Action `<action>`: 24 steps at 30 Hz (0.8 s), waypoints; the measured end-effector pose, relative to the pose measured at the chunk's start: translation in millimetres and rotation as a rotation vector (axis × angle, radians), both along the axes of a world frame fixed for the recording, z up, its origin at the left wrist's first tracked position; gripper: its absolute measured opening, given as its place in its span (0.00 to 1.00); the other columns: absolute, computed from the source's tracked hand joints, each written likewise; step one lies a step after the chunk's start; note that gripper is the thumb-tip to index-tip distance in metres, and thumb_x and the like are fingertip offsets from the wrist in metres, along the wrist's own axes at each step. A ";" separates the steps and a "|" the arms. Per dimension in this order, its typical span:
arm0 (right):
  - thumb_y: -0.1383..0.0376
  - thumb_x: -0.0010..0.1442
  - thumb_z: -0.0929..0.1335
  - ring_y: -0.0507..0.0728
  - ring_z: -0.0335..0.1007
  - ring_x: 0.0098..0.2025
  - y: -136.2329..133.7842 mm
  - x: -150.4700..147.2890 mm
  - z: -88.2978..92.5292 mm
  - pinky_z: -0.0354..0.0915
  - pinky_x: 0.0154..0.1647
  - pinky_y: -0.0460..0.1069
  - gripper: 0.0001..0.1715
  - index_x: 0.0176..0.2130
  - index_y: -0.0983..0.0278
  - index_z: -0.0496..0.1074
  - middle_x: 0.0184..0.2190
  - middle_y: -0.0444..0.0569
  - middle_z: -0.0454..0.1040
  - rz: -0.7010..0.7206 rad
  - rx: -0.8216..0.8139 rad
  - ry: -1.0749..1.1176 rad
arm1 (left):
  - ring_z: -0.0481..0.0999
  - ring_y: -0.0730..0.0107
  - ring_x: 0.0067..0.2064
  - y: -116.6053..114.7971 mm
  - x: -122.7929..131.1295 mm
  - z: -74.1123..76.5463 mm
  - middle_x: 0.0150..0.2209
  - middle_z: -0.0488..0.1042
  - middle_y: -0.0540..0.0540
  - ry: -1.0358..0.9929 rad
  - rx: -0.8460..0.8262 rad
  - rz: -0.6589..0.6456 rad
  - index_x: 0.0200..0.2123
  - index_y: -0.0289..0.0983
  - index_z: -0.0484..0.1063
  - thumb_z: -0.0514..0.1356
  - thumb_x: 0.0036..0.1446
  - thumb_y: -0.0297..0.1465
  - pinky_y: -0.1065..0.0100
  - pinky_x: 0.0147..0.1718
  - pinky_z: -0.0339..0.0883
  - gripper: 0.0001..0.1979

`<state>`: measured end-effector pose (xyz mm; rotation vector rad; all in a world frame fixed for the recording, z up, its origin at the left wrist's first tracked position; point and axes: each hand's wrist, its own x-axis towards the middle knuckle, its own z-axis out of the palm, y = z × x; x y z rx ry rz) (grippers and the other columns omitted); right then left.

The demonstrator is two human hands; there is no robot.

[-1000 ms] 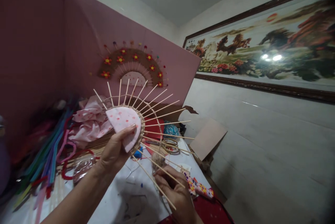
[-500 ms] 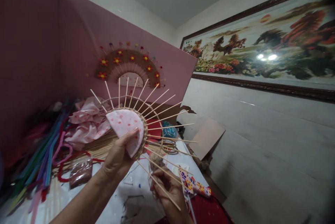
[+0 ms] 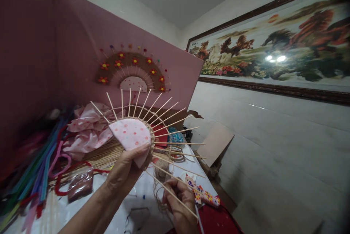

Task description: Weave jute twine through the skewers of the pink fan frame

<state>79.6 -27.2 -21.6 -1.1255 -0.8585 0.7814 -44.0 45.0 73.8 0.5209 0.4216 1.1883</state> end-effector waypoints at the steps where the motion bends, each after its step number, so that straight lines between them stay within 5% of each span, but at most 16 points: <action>1: 0.49 0.44 0.72 0.47 0.55 0.18 -0.5 1.1 0.2 0.53 0.17 0.42 0.22 0.25 0.64 0.69 0.16 0.40 0.62 0.001 -0.006 0.008 | 0.77 0.70 0.27 -0.2 0.6 -1.7 0.27 0.78 0.46 -0.023 0.005 -0.023 0.31 0.33 0.74 0.61 0.42 0.15 0.72 0.26 0.73 0.12; 7: 0.48 0.46 0.71 0.46 0.50 0.17 -1.0 3.6 1.1 0.50 0.17 0.42 0.23 0.23 0.64 0.66 0.15 0.38 0.58 -0.035 0.035 -0.015 | 0.77 0.69 0.28 -4.5 6.1 -8.5 0.26 0.78 0.44 -0.101 -0.071 -0.087 0.28 0.32 0.75 0.57 0.43 0.13 0.71 0.30 0.73 0.12; 16: 0.49 0.45 0.72 0.48 0.53 0.18 0.4 12.4 -3.0 0.51 0.18 0.42 0.23 0.28 0.65 0.69 0.16 0.40 0.62 -0.071 0.020 -0.017 | 0.76 0.51 0.43 -16.8 9.5 -2.2 0.38 0.79 0.36 -0.216 -0.070 -0.324 0.33 0.33 0.75 0.56 0.52 0.25 0.52 0.41 0.71 0.08; 24: 0.49 0.44 0.72 0.47 0.51 0.19 4.2 13.9 1.6 0.51 0.18 0.42 0.23 0.26 0.66 0.70 0.17 0.40 0.61 -0.045 0.040 0.068 | 0.79 0.58 0.36 -16.0 10.4 -6.1 0.33 0.80 0.41 -0.105 -0.044 -0.237 0.32 0.34 0.75 0.58 0.51 0.21 0.58 0.38 0.73 0.07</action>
